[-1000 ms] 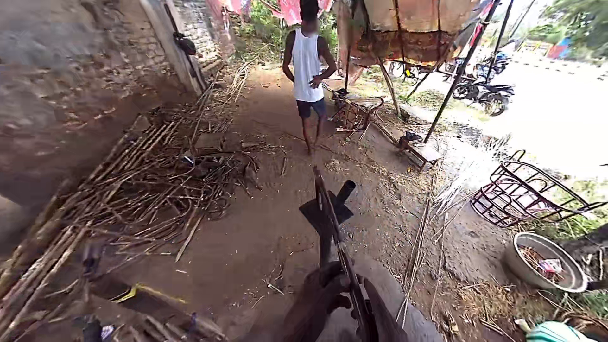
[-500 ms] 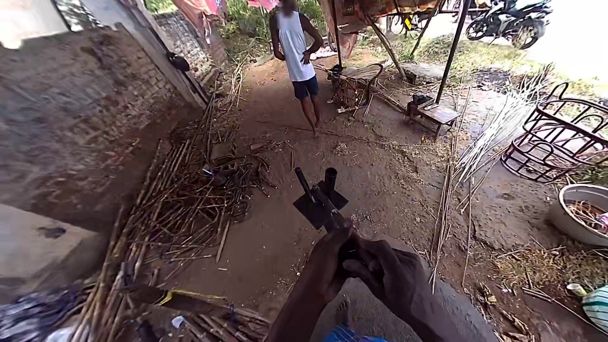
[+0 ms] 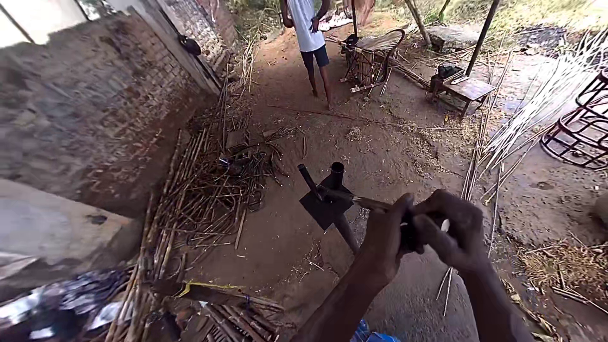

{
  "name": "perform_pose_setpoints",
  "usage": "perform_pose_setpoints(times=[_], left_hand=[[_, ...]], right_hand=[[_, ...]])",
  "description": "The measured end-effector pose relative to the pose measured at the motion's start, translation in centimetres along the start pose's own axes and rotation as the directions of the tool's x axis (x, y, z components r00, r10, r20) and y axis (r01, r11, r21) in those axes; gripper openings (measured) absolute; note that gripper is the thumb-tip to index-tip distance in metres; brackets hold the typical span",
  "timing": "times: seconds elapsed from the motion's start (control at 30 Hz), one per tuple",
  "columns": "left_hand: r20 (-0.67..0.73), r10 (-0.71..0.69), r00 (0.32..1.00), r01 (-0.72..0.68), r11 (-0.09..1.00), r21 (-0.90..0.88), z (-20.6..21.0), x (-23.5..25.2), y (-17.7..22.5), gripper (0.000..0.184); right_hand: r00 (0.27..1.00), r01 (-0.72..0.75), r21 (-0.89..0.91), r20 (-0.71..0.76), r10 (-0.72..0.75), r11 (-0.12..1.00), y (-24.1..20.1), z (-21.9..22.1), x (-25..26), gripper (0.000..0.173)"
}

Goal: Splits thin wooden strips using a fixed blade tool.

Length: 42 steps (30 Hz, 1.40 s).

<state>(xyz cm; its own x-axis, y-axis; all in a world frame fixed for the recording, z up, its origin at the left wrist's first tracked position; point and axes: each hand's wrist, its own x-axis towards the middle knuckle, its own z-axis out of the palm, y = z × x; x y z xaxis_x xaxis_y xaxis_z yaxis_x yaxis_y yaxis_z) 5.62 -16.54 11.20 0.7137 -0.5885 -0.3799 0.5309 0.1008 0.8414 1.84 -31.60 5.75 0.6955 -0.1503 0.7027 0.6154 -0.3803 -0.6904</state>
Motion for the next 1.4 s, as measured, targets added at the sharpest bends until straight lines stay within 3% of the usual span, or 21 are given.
perform_pose_setpoints(times=[0.07, 0.17, 0.27, 0.4, 0.57, 0.67, 0.83, 0.97, 1.07, 1.1, 1.17, 1.23, 1.33, 1.4], left_hand=[[0.069, -0.083, 0.994, 0.084, 0.996, -0.010, -4.6, -3.3, -0.5, 0.037], [0.020, -0.076, 0.997, 0.077, 0.993, -0.087, -8.3, -6.6, -1.7, 0.034], [0.001, -0.063, 0.998, 0.063, 0.987, -0.146, -8.8, -7.7, -2.0, 0.032], [0.103, -0.021, 0.994, 0.048, 0.962, -0.268, -8.8, -7.8, -2.2, 0.037], [0.179, 0.001, 0.984, 0.059, 0.942, -0.329, -9.3, -7.9, -2.9, 0.042], [0.130, -0.076, 0.989, 0.108, 0.960, -0.258, -8.5, -8.0, -2.6, 0.039], [0.188, -0.140, 0.972, 0.175, 0.966, -0.188, -4.8, -6.8, -1.9, 0.027], [0.083, -0.107, 0.991, 0.112, 0.992, -0.054, 2.0, -2.0, 0.0, 0.027], [-0.026, -0.043, 0.999, 0.040, 0.993, -0.114, 5.2, 0.7, 0.6, 0.030], [-0.005, -0.018, 1.000, 0.018, 0.995, -0.096, 4.4, -0.2, 1.0, 0.033], [0.099, -0.018, 0.995, 0.023, 0.999, -0.047, 0.5, -3.9, 1.6, 0.037], [0.106, -0.027, 0.994, 0.037, 0.995, -0.093, -3.8, -6.3, 1.2, 0.033], [-0.017, 0.001, 1.000, -0.004, 0.983, -0.181, -8.2, -8.2, -0.4, 0.029], [-0.032, 0.009, 0.999, -0.016, 0.971, -0.239, -9.9, -8.9, -1.2, 0.031]], right_hand=[[0.999, -0.038, -0.157, -0.013, 0.036, 0.987, -4.4, 4.0, -3.6, 0.018], [0.999, 0.039, -0.210, 0.009, -0.038, 0.977, -8.3, 7.4, -7.1, 0.017], [0.997, 0.071, -0.255, 0.024, -0.068, 0.964, -9.8, 7.7, -8.3, 0.020], [0.998, -0.026, -0.252, -0.060, 0.011, 0.967, -10.1, 7.6, -8.5, 0.035], [0.996, -0.043, -0.248, -0.091, 0.021, 0.968, -10.6, 8.2, -8.9, 0.026], [0.992, -0.063, -0.233, -0.124, 0.035, 0.970, -10.4, 7.3, -8.6, 0.024], [0.988, -0.031, -0.161, -0.153, 0.006, 0.986, -9.4, 3.8, -6.8, 0.029], [0.978, 0.068, 0.147, -0.206, -0.037, 0.987, -3.2, -1.8, -2.6, 0.024], [0.975, 0.102, 0.248, -0.217, -0.047, 0.964, -0.4, -3.6, 0.6, 0.022], [0.981, 0.101, 0.169, -0.178, -0.070, 0.980, -1.7, -2.9, 1.2, 0.021], [0.991, 0.087, -0.129, -0.092, -0.099, 0.988, -6.5, 0.2, 0.2, 0.037], [0.994, 0.019, -0.305, -0.098, -0.052, 0.952, -9.6, 4.2, -2.7, 0.032], [0.984, -0.116, -0.330, -0.168, 0.062, 0.937, -10.6, 8.8, -6.6, 0.051], [0.969, -0.175, -0.312, -0.224, 0.106, 0.934, -10.6, 10.9, -8.1, 0.048]])
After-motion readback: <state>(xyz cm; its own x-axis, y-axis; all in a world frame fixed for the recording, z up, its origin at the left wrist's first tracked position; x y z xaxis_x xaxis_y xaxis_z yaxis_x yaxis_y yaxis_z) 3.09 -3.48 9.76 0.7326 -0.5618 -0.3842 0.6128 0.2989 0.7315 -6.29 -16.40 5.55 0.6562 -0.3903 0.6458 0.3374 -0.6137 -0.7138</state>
